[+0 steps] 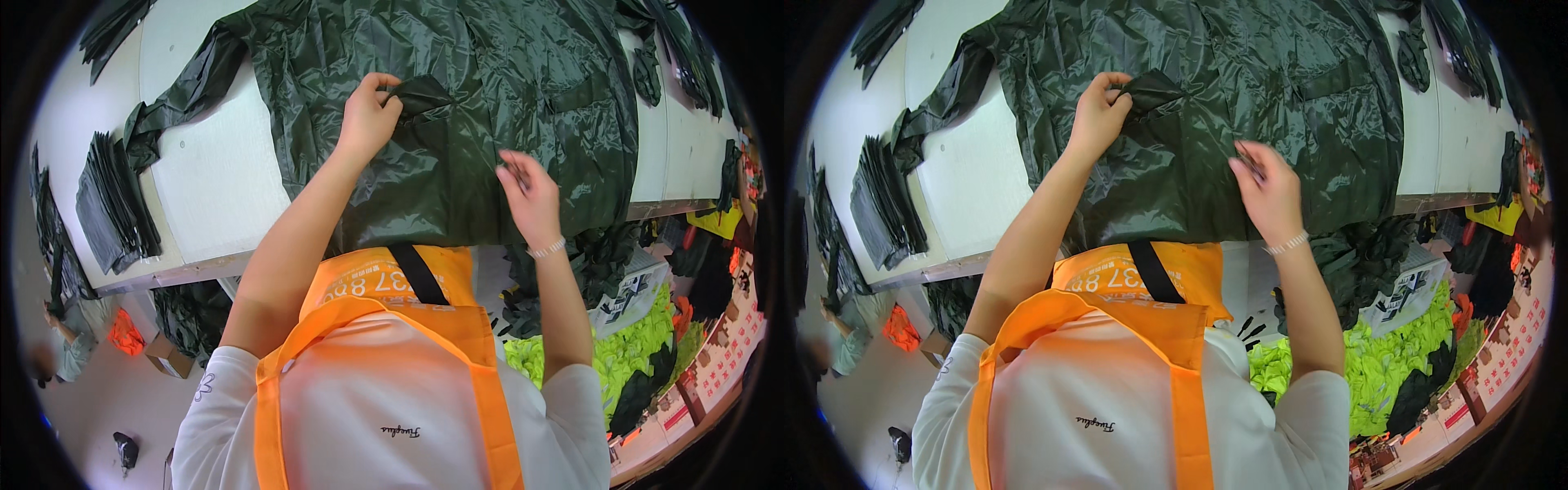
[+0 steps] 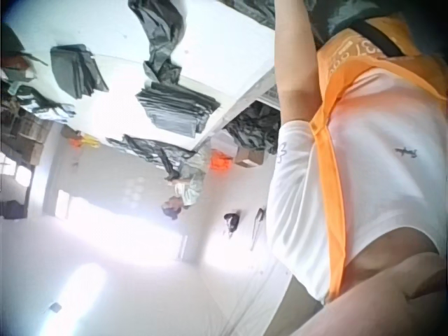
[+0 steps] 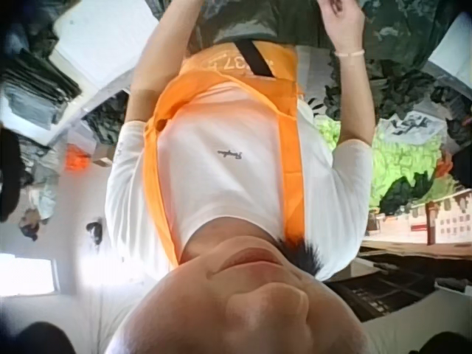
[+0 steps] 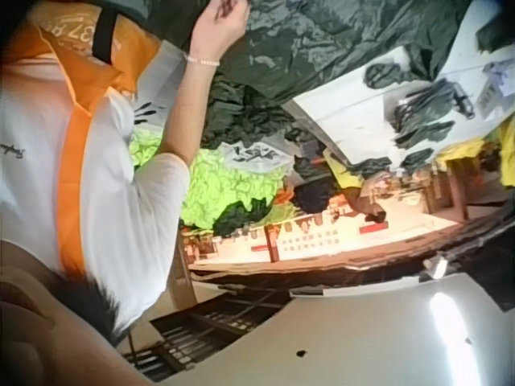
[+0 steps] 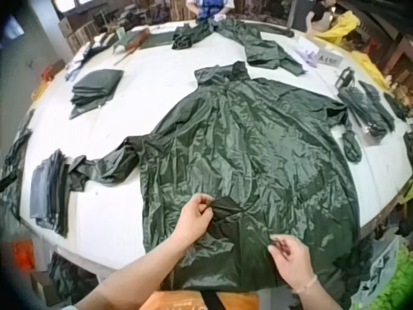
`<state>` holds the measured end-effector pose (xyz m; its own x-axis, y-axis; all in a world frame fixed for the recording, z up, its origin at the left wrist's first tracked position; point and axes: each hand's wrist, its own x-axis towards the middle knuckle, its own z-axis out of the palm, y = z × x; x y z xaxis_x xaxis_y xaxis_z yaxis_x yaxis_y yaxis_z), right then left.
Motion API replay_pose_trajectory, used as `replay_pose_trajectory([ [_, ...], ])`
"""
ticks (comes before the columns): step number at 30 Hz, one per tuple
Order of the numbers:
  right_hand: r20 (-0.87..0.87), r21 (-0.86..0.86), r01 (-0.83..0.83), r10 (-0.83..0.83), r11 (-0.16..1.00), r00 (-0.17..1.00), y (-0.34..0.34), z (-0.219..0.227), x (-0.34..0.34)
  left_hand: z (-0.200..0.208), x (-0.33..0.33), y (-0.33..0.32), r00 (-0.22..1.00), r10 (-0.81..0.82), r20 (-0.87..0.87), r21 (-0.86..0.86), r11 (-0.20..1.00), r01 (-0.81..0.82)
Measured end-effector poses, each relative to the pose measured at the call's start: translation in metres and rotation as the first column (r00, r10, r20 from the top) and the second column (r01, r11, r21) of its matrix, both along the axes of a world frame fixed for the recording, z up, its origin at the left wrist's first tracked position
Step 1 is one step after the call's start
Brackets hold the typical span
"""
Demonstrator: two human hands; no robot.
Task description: The person folds a dark green jacket on a white table. They smooth the fabric, fold the sleeves inward, fold the sides toward the center, and then fold the jacket in half. The person repeats this process with another jacket.
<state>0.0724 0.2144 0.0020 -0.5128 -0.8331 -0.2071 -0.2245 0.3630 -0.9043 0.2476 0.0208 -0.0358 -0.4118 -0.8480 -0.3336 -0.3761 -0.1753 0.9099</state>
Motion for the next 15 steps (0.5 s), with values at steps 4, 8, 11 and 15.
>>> replay_pose_trajectory([
  [4,-0.255,-0.120,-0.019,-0.012,0.993,0.967,-0.065,-0.031,0.008,-0.007,-0.005,-0.011,0.995,-0.092,0.027,-0.022,0.995,0.092],
  [8,-0.279,-0.076,-0.048,0.025,0.996,0.960,-0.085,-0.042,0.005,-0.017,-0.009,-0.015,0.996,-0.074,0.041,-0.105,0.991,0.078],
  [11,-0.312,-0.052,0.015,-0.030,0.999,0.950,-0.090,-0.035,-0.002,-0.021,-0.007,-0.014,0.995,-0.088,0.049,-0.123,0.988,0.094],
  [15,-0.421,-0.061,0.018,-0.043,0.998,0.906,-0.103,-0.040,-0.007,-0.026,-0.003,-0.010,0.995,-0.102,0.016,-0.143,0.984,0.103],
])
